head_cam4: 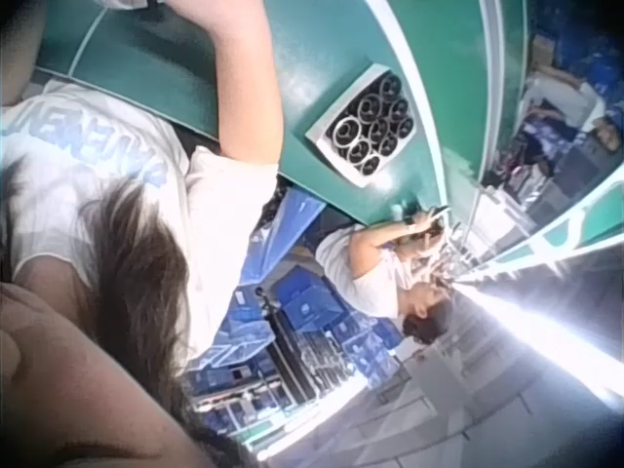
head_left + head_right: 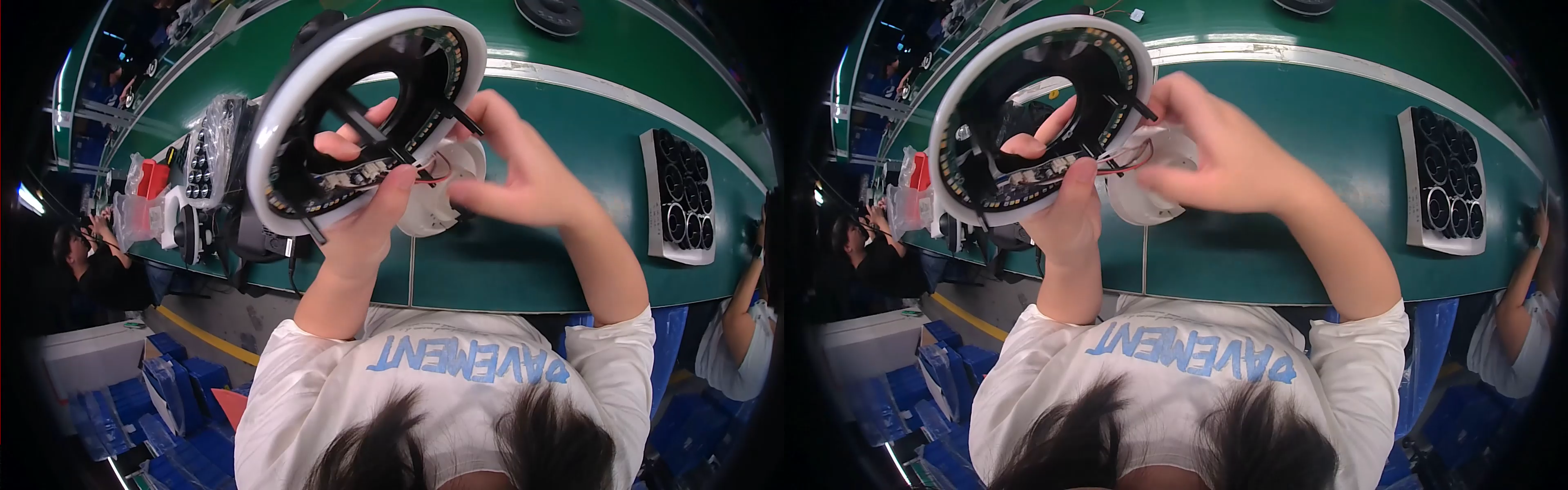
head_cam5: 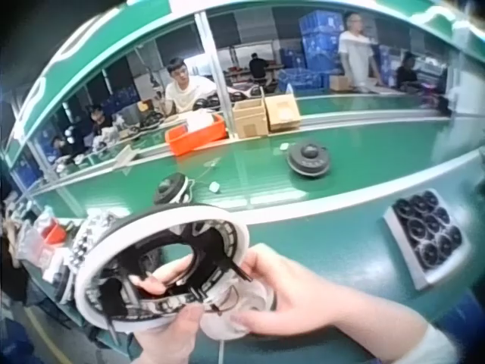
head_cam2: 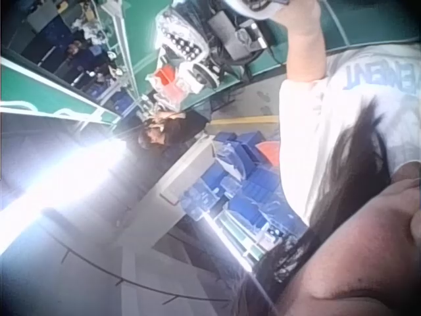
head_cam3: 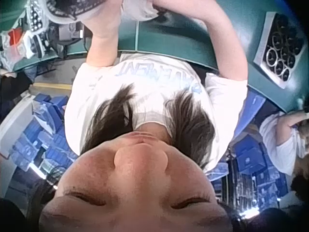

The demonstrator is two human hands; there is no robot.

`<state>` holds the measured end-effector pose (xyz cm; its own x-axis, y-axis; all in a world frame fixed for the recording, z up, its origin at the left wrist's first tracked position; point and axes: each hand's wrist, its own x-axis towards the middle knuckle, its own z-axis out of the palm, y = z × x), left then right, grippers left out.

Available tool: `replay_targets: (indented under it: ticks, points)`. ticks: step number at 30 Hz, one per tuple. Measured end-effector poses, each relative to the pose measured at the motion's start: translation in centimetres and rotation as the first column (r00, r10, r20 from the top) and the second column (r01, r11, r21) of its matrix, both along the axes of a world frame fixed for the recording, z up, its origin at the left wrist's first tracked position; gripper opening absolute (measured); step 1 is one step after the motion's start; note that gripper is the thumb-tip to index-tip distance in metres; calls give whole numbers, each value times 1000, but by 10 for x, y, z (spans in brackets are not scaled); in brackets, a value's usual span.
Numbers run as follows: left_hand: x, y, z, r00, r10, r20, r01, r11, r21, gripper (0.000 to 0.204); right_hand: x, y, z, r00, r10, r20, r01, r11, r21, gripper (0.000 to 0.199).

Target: The person assembles an electronic component by integrating an LED ring and a motor assembly into a plastic housing, using tweezers to manipulate the wires and circuit board.

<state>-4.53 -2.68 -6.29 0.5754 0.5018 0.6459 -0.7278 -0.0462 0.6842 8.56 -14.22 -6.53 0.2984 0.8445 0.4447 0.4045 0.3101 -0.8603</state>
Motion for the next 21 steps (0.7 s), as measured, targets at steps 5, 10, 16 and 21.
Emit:
replay_targets:
  ticks: [5, 10, 16, 21]
  points:
    - [0, -5, -3, 995, 102, -4, -102, 995, 2, 43, -25, 3, -4, 993, -63, -103, 54, 994, -92, 41]
    - [-1, 3, -8, 943, 324, -78, -312, 940, 142, 41, -31, -1, 4, 970, -203, -136, 197, 979, -52, 33]
    - [4, -1, -4, 965, 256, -58, -261, 956, -130, 49, -30, -3, 6, 965, -252, -80, 252, 968, -11, 30]
    - [-2, -2, 9, 973, -91, -213, -18, 888, -459, 38, -25, -4, 12, 942, -181, -283, 178, 983, -36, 22]
